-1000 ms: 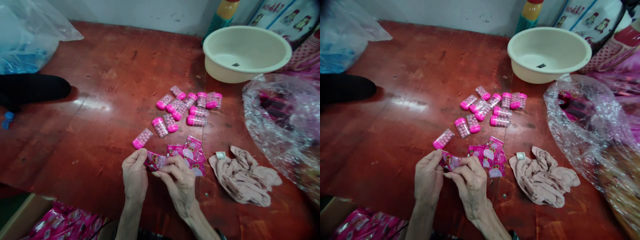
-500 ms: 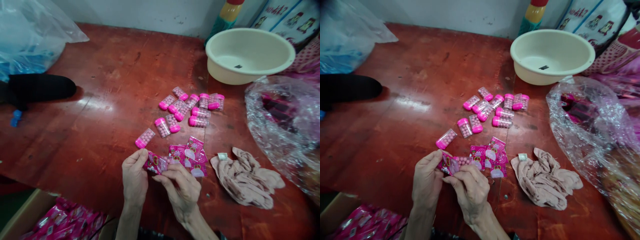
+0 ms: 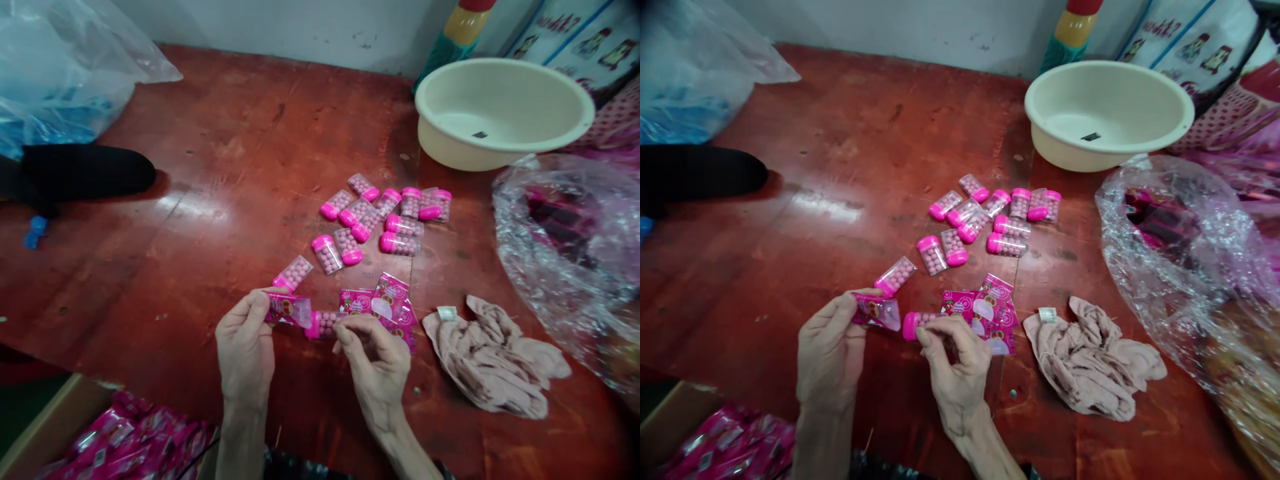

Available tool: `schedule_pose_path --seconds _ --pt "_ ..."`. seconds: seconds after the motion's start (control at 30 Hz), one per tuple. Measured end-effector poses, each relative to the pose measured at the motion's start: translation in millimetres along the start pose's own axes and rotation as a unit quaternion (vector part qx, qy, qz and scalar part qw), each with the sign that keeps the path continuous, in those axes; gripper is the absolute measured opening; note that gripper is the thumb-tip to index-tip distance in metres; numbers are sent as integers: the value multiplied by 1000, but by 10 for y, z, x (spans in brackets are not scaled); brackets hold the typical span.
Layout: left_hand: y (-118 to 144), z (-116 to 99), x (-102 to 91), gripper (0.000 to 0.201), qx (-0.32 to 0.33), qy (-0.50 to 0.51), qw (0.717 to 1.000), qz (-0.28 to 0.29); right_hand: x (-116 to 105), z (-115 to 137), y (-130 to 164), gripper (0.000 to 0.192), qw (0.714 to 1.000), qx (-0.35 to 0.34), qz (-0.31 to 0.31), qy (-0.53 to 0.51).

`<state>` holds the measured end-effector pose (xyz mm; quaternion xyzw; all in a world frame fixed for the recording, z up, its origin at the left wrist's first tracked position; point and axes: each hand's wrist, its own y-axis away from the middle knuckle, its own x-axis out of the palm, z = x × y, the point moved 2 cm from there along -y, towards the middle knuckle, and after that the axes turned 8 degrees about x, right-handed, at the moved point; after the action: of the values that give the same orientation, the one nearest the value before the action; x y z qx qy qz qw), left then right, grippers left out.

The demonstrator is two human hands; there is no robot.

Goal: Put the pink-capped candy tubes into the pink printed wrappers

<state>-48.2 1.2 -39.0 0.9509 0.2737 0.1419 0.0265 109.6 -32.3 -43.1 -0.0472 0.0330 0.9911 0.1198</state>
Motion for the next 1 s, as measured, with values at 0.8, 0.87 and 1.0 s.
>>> schedule_pose_path --seconds 0.8,0.87,1.0 --pt "103 144 101 7 -90 -11 993 73 -160 -194 -134 19 997 36 -32 53" --pt "90 134 93 7 -84 -14 995 52 -148 -145 -139 17 998 11 -25 52" --pt "167 153 162 7 -114 -11 990 87 -37 -25 -122 11 995 -34 38 86"
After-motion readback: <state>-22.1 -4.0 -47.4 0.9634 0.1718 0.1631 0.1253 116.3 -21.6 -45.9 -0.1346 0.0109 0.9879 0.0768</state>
